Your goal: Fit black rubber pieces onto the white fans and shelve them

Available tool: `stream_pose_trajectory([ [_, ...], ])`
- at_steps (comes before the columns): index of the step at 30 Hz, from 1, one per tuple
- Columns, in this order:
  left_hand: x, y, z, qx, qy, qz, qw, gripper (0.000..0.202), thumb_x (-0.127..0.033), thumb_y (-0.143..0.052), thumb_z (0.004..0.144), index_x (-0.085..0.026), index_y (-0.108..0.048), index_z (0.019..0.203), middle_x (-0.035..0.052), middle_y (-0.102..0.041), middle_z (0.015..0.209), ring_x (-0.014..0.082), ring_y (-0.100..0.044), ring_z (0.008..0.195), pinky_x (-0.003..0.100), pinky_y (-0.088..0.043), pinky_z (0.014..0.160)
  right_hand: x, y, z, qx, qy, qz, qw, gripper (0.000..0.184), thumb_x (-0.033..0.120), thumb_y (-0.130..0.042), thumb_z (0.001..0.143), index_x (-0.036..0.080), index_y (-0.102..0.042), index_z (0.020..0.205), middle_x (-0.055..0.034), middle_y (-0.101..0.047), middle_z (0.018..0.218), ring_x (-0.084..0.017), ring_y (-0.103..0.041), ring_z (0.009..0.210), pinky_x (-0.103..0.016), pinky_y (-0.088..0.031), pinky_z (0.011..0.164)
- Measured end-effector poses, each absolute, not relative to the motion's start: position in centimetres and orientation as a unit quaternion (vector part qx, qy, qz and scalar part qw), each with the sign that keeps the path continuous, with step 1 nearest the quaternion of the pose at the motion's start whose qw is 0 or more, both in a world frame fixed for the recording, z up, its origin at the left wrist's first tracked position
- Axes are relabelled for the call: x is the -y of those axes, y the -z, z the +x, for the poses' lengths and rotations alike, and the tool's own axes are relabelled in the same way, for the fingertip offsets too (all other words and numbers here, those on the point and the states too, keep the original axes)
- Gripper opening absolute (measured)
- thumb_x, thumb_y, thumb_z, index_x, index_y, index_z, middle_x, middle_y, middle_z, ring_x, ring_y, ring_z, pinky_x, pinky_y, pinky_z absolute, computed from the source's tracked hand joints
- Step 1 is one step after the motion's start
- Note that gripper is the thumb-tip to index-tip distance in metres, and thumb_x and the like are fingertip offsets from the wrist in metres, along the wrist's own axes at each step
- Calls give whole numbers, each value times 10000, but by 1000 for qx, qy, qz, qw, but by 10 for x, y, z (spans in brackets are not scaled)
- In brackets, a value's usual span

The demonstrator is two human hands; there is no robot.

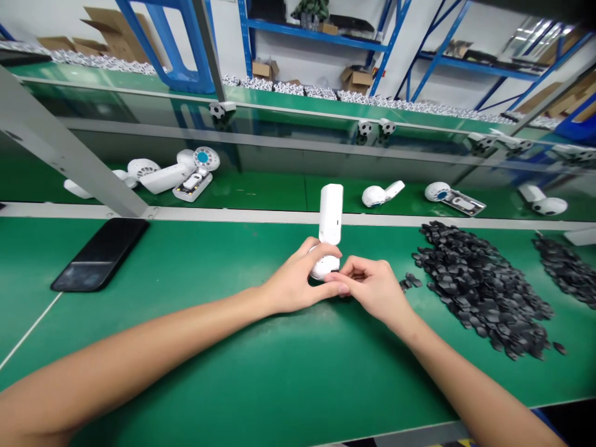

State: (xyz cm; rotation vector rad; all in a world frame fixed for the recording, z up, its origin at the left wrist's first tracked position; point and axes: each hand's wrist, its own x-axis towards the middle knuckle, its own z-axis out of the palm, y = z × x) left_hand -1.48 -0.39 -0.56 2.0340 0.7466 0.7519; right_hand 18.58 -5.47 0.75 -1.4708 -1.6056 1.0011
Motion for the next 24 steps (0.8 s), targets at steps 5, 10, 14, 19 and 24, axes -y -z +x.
stream_pose_trajectory([
  [5, 5, 4, -14, -282, -294, 820, 403, 369, -485, -734, 914, -263, -611, 1182, 36, -556, 1069, 218, -593, 969, 355, -498, 890, 54, 0, 188, 613, -440, -559, 344, 451, 503, -798, 839, 204, -580, 583, 16, -640, 536, -140, -548, 525, -259, -405, 522],
  [10, 7, 3, -18, -292, -298, 822, 388, 376, -512, -722, 914, -251, -618, 1163, 40, -547, 1040, 220, -581, 939, 350, -501, 862, 55, 4, 186, 627, -410, -562, 349, 425, 479, -781, 859, 200, -600, 594, 23, -636, 547, -134, -523, 540, -262, -376, 540],
  [14, 7, 4, -19, -296, -301, 822, 383, 368, -499, -728, 912, -243, -628, 1157, 41, -542, 1040, 217, -581, 941, 344, -497, 867, 55, 6, 183, 633, -400, -565, 347, 398, 459, -772, 872, 198, -636, 604, 22, -652, 558, -134, -522, 549, -266, -376, 554],
  [19, 7, 6, -17, -294, -308, 813, 397, 377, -475, -756, 897, -241, -639, 1167, 41, -561, 1059, 208, -587, 939, 335, -478, 866, 53, 6, 182, 665, -373, -551, 340, 364, 424, -735, 910, 198, -665, 633, 40, -621, 567, -122, -500, 553, -259, -351, 559],
  [24, 5, 10, -16, -274, -313, 769, 486, 322, -459, -684, 957, -240, -617, 1183, 36, -619, 1068, 183, -593, 882, 298, -461, 791, 47, -17, 204, 766, -365, -458, 264, 342, 342, -553, 1032, 202, -679, 747, 18, -721, 738, -138, -621, 680, -252, -420, 669],
])
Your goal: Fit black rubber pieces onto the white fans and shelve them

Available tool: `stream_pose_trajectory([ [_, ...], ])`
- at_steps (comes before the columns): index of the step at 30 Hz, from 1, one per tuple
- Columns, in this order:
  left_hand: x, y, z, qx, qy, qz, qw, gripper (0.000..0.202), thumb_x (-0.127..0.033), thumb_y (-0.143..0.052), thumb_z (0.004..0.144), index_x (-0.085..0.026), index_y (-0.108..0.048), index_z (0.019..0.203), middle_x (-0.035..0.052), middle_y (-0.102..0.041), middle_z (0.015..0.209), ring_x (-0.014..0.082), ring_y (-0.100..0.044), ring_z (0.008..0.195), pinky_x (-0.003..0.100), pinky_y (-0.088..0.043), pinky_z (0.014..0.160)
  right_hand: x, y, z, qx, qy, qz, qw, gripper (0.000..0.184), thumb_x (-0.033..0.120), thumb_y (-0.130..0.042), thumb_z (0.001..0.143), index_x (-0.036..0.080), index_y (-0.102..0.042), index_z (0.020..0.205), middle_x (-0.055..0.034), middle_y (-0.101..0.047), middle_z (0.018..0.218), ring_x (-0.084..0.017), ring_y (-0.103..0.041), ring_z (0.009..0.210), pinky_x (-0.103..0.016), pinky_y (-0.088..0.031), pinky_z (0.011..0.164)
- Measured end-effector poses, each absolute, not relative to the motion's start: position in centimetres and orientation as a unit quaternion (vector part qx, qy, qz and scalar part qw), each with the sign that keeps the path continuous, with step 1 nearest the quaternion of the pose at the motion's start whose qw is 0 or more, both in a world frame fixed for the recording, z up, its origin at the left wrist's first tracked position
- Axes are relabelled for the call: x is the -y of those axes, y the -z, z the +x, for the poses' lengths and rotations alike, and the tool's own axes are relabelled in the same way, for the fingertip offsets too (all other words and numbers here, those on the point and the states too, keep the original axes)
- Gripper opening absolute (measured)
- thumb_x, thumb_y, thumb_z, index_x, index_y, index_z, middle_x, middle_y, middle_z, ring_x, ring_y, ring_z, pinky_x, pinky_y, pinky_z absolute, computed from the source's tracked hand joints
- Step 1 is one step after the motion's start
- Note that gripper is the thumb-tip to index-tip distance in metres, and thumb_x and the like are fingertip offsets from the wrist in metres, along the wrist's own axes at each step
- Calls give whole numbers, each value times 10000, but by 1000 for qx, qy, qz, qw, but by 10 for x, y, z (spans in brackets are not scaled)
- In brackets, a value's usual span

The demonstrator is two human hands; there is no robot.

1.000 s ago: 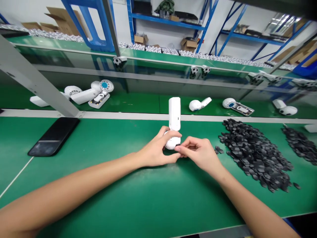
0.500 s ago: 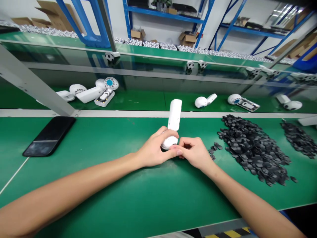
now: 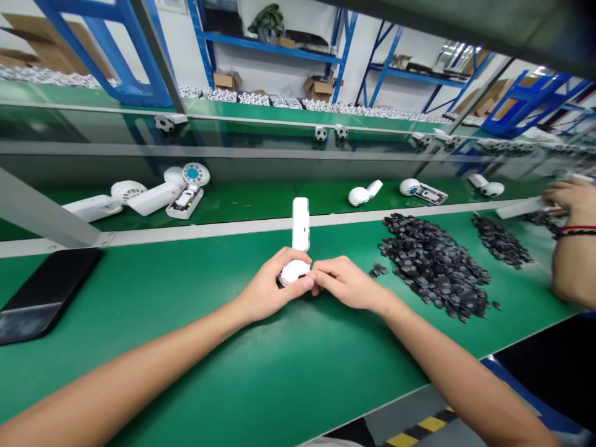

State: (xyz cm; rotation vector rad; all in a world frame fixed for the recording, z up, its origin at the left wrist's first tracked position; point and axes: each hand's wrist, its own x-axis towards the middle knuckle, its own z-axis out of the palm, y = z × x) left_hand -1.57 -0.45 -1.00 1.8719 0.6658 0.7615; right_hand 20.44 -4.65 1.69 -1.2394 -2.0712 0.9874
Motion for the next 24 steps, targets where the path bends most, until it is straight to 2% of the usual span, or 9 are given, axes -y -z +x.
stream_pose_trajectory([
  [2, 4, 10, -17, -281, -309, 761, 497, 270, -436, -650, 980, -236, -625, 1160, 23, -621, 1027, 157, -563, 815, 276, -435, 739, 46, -31, 223, 783, -352, -468, 211, 346, 383, -506, 1059, 215, -733, 859, 3, -761, 809, -154, -661, 724, -263, -447, 715],
  [5, 2, 8, -19, -294, -318, 746, 507, 246, -413, -659, 972, -230, -629, 1132, 3, -607, 961, 130, -510, 743, 255, -397, 679, 45, -47, 255, 749, -295, -564, 184, 389, 469, -491, 1050, 223, -754, 902, -1, -742, 756, -149, -614, 612, -269, -424, 618],
  [12, -4, 10, -24, -290, -326, 686, 582, 245, -435, -652, 979, -231, -618, 1112, -25, -563, 832, 109, -482, 669, 226, -405, 602, 43, -45, 300, 681, -365, -635, 10, 313, 535, -715, 865, 227, -752, 821, -23, -750, 725, -187, -632, 624, -284, -414, 538],
  [16, -8, 11, -27, -285, -295, 680, 608, 267, -454, -654, 979, -241, -621, 1137, -5, -599, 890, 112, -500, 677, 219, -424, 573, 42, -39, 302, 684, -363, -633, -28, 259, 490, -766, 815, 238, -755, 759, -11, -755, 710, -174, -600, 599, -284, -387, 508],
  [18, -9, 11, -28, -274, -289, 684, 611, 333, -458, -655, 980, -271, -595, 1249, 18, -624, 996, 122, -533, 716, 233, -458, 601, 41, -36, 301, 688, -371, -624, -14, 237, 457, -765, 819, 232, -736, 750, -10, -750, 699, -168, -593, 591, -280, -395, 508],
  [19, -9, 12, -27, -266, -296, 688, 607, 428, -449, -668, 975, -302, -541, 1356, 28, -627, 1050, 132, -552, 749, 247, -482, 636, 40, -35, 300, 686, -381, -620, 2, 232, 441, -765, 821, 227, -718, 745, -11, -745, 691, -165, -596, 588, -277, -407, 511],
  [21, -8, 15, -26, -250, -320, 692, 597, 764, -412, -718, 947, -367, -285, 1574, 49, -620, 1136, 159, -583, 828, 291, -520, 729, 39, -32, 295, 669, -412, -616, 55, 221, 417, -762, 830, 219, -686, 769, -10, -732, 680, -164, -617, 580, -271, -449, 518],
  [23, -7, 18, -24, -246, -330, 692, 593, 1061, -387, -764, 913, -374, 3, 1646, 81, -603, 1216, 190, -602, 907, 346, -535, 816, 37, -28, 287, 643, -441, -612, 131, 213, 421, -751, 851, 221, -679, 869, -2, -724, 679, -168, -645, 569, -279, -507, 530],
  [24, -7, 20, -23, -247, -330, 691, 593, 1125, -383, -775, 903, -362, 67, 1649, 99, -590, 1258, 204, -607, 943, 371, -535, 853, 36, -26, 283, 630, -454, -607, 171, 229, 432, -746, 864, 221, -682, 927, -3, -730, 691, -176, -670, 581, -290, -542, 551],
])
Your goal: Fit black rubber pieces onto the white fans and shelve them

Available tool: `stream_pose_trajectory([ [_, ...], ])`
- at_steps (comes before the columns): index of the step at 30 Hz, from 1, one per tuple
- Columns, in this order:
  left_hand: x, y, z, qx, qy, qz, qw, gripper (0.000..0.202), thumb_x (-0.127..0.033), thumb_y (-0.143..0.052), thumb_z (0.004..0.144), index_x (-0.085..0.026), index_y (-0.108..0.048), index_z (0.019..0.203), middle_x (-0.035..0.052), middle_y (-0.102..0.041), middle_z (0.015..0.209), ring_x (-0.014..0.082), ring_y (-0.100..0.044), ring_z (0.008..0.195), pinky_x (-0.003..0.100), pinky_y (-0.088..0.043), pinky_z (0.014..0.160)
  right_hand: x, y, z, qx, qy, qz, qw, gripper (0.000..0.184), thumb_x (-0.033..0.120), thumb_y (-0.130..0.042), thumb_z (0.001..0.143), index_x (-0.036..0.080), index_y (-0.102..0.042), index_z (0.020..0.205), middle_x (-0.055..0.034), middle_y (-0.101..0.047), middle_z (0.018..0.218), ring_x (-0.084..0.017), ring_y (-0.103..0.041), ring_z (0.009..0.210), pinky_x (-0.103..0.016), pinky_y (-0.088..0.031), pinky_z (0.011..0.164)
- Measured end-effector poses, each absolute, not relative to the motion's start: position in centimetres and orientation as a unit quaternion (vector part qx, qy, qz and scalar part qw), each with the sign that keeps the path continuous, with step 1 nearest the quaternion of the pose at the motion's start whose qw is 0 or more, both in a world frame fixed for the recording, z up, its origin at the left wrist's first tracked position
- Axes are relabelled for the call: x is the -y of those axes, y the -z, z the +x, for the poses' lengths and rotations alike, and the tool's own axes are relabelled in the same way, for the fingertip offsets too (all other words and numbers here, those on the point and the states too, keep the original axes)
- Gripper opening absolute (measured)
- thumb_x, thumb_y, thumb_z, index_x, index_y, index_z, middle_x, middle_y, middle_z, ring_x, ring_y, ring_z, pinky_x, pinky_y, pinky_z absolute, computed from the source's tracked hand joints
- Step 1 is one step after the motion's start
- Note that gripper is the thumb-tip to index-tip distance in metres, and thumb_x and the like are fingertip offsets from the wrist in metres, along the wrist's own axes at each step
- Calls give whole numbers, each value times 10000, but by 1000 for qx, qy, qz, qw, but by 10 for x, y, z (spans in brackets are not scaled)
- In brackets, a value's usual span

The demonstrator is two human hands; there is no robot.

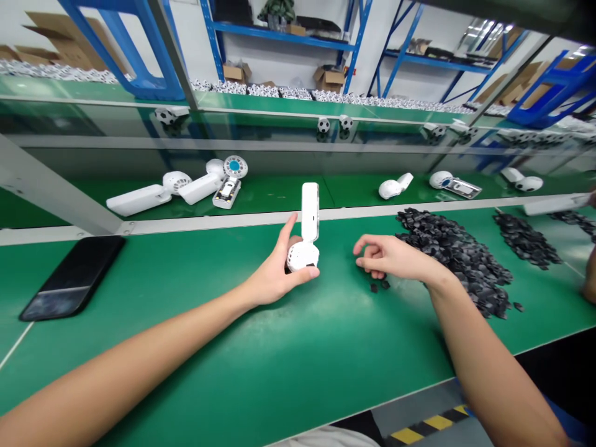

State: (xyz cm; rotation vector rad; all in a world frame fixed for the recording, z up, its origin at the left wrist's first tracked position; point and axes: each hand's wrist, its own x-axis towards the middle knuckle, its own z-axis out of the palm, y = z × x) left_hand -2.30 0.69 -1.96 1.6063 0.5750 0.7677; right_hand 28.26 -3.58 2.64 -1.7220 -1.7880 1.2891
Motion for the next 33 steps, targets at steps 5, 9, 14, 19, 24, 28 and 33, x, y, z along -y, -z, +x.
stream_pose_trajectory([
  [5, -11, 23, -22, -256, -343, 694, 579, 910, -350, -771, 894, -278, -223, 1617, 133, -533, 1390, 277, -574, 1175, 439, -474, 1024, 35, -22, 256, 590, -487, -583, 272, 317, 497, -756, 881, 202, -783, 994, -81, -818, 920, -247, -777, 916, -353, -623, 825],
  [9, -13, 24, -22, -270, -335, 707, 561, 630, -337, -755, 893, -195, -443, 1423, 114, -585, 1240, 260, -598, 1065, 418, -497, 952, 41, -22, 239, 609, -449, -576, 309, 311, 498, -798, 851, 210, -819, 967, -63, -811, 862, -227, -759, 802, -342, -620, 738],
  [14, -4, 19, -20, -270, -333, 772, 470, 539, -309, -722, 901, -207, -449, 1354, 112, -578, 1263, 276, -589, 1110, 441, -491, 982, 50, -20, 214, 577, -477, -547, 373, 302, 481, -822, 842, 210, -810, 976, -55, -805, 870, -211, -761, 796, -327, -633, 736],
  [19, 5, 14, -18, -264, -313, 809, 422, 501, -229, -689, 888, -224, -461, 1333, 105, -599, 1265, 267, -607, 1087, 402, -513, 922, 53, -14, 201, 533, -548, -529, 369, 275, 430, -861, 812, 190, -743, 873, -43, -790, 795, -203, -772, 769, -305, -633, 723],
  [24, 5, 14, -16, -270, -315, 812, 411, 508, -199, -681, 882, -223, -463, 1340, 112, -586, 1307, 279, -600, 1145, 414, -514, 942, 55, -15, 197, 548, -518, -541, 371, 294, 449, -840, 822, 190, -708, 870, -53, -775, 822, -217, -755, 780, -340, -622, 740],
  [28, 7, 15, -15, -291, -311, 816, 391, 516, -222, -685, 886, -236, -465, 1352, 105, -595, 1261, 268, -622, 1087, 400, -533, 871, 57, -16, 193, 594, -451, -559, 363, 266, 450, -796, 865, 200, -710, 899, -58, -771, 893, -228, -736, 829, -360, -599, 785],
  [33, 12, 10, -16, -337, -289, 825, 349, 648, -303, -696, 874, -258, -391, 1443, 105, -617, 1317, 268, -675, 1003, 396, -546, 783, 57, -13, 198, 584, -504, -533, 348, 286, 462, -772, 899, 201, -714, 1000, -61, -766, 957, -217, -729, 870, -351, -604, 808],
])
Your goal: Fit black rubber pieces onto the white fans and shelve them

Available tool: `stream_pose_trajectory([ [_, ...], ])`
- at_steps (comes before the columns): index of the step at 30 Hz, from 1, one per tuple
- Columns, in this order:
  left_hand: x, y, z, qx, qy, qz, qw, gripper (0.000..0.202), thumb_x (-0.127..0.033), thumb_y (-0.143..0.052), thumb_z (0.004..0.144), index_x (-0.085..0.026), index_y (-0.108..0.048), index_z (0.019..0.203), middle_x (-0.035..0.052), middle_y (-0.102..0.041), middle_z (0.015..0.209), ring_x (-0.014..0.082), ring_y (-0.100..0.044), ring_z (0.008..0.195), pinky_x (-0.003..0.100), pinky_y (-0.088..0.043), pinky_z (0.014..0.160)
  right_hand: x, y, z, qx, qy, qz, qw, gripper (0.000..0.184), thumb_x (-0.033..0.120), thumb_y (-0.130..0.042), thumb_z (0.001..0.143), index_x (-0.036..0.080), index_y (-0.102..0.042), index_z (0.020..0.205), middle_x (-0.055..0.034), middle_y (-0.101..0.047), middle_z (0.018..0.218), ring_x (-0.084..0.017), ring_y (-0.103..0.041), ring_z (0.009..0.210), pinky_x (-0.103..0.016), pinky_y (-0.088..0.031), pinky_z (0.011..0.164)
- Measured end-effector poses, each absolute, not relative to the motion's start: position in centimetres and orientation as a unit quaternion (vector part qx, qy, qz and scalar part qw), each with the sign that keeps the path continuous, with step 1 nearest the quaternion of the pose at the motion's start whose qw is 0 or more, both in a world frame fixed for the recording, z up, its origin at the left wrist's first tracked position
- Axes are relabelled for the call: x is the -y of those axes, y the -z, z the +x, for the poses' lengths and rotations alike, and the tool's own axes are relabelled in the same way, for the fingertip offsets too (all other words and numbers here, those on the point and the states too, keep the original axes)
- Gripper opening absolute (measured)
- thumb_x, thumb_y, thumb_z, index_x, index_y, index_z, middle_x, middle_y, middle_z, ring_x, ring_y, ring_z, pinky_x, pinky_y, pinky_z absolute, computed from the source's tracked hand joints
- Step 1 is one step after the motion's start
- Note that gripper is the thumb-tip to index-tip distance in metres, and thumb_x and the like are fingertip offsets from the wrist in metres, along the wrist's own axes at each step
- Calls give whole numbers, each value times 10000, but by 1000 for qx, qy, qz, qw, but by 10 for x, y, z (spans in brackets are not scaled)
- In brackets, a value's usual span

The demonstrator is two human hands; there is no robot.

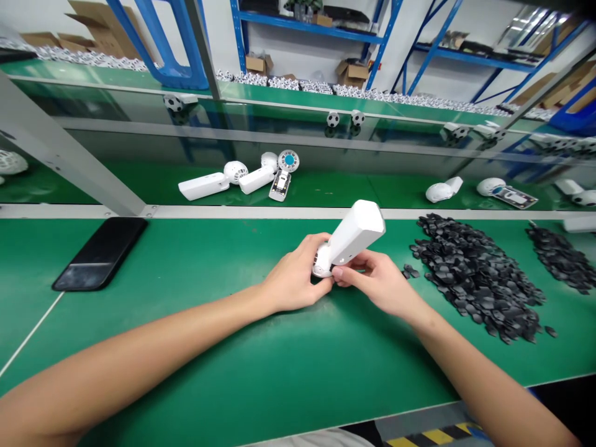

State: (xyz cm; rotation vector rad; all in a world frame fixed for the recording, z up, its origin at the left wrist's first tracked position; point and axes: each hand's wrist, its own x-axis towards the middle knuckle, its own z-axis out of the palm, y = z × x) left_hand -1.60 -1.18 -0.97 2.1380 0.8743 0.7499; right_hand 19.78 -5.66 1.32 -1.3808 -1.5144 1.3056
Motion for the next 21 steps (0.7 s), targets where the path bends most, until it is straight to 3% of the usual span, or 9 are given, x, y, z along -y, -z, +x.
stream_pose_trajectory([
  [3, 11, 5, -19, -377, -273, 838, 286, 635, -391, -741, 833, -257, -453, 1383, 75, -668, 1287, 282, -689, 1006, 399, -539, 771, 55, -15, 208, 570, -558, -496, 345, 284, 465, -756, 922, 194, -680, 956, -55, -759, 899, -204, -736, 836, -336, -610, 787],
  [7, 10, 4, -22, -391, -247, 872, 162, 459, -557, -747, 784, -215, -618, 1061, 51, -729, 971, 297, -662, 913, 401, -503, 710, 53, -18, 216, 585, -562, -465, 355, 305, 479, -680, 983, 191, -657, 884, -45, -756, 856, -173, -724, 773, -298, -586, 744],
  [11, 14, 2, -22, -373, -195, 905, 61, 450, -635, -700, 789, -192, -634, 834, 93, -701, 792, 311, -611, 816, 421, -455, 671, 53, -17, 214, 599, -559, -453, 351, 349, 508, -638, 1003, 190, -673, 864, -46, -753, 839, -172, -708, 760, -296, -567, 739],
  [15, 18, -4, -25, -315, -238, 919, 4, 513, -647, -651, 845, -150, -693, 964, 139, -691, 933, 307, -603, 858, 426, -422, 691, 55, -16, 210, 607, -567, -439, 342, 347, 497, -638, 1007, 193, -667, 842, -38, -744, 817, -161, -669, 745, -291, -547, 748],
  [18, 17, -7, -28, -268, -316, 909, 49, 329, -470, -636, 963, -180, -687, 1111, 103, -690, 1022, 250, -611, 892, 387, -413, 720, 57, -17, 207, 609, -571, -437, 334, 337, 496, -633, 1009, 198, -674, 857, -35, -745, 812, -165, -669, 748, -292, -543, 749],
  [21, 16, -7, -30, -251, -347, 896, 116, 149, -341, -613, 1030, -224, -695, 1071, 61, -697, 1006, 202, -612, 887, 363, -401, 744, 58, -19, 204, 609, -576, -438, 325, 336, 504, -626, 1011, 200, -677, 877, -35, -747, 812, -170, -675, 750, -297, -544, 750],
])
